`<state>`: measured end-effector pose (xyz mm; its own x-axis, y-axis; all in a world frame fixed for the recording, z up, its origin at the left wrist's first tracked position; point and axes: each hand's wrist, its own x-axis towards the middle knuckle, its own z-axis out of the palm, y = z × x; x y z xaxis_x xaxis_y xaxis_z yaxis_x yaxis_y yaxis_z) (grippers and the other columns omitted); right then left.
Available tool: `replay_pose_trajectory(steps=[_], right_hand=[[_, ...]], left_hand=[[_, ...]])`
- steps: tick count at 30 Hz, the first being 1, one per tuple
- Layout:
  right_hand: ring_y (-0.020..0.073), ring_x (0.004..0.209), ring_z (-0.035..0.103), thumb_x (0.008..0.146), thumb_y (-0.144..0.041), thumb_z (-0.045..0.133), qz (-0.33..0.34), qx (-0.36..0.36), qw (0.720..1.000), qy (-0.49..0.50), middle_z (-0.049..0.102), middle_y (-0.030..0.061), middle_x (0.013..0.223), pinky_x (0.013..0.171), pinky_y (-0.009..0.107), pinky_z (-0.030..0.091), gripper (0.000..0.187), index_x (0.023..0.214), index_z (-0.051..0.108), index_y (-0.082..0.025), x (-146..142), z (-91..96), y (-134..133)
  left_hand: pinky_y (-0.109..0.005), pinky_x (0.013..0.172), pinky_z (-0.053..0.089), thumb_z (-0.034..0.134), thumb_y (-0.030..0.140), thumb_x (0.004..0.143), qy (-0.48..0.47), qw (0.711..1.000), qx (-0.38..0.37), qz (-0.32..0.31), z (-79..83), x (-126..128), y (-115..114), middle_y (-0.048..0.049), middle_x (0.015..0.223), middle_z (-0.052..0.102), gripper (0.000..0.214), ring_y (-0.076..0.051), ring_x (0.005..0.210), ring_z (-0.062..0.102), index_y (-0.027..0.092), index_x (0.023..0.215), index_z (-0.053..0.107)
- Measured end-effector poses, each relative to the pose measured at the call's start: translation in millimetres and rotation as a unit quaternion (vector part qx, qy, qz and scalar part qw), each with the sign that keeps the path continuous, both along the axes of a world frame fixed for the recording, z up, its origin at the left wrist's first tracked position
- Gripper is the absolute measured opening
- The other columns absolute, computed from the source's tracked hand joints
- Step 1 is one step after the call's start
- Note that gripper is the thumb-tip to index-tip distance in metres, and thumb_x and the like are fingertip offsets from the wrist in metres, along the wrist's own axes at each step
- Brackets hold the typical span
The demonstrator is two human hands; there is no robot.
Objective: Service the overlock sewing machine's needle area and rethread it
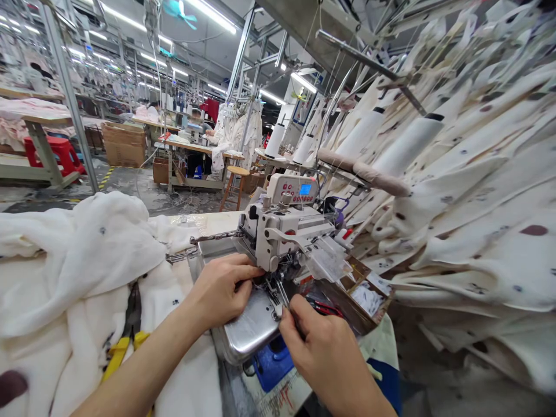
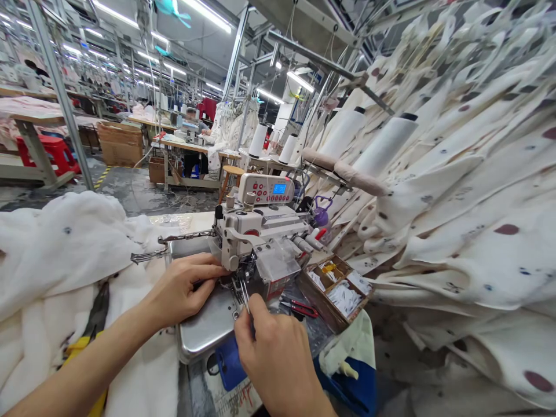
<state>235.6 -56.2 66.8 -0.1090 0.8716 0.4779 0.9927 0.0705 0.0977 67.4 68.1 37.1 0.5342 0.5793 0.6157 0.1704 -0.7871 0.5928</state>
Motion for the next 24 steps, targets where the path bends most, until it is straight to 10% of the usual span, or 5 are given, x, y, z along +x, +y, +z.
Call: replay_pose_trajectory(steps=[24], right_hand=[[0.0183,0.045,0.051,0.094,-0.038,0.029,-0.078,-0.145,0.983,0.083,0.045,-0.0030,0.050,0.053,0.031,0.020,0.028,0.072,0.038,-0.025,-1.9,2.9,1.2]], left_hand=[[-0.036,0.082,0.054,0.048,0.007,0.079,0.004,1.000,-0.001,0.001,0.4,0.0,0.2,0.0002,0.099,0.072,0.044,-0.020,0.093,0.067,0.027,0.106,0.075]])
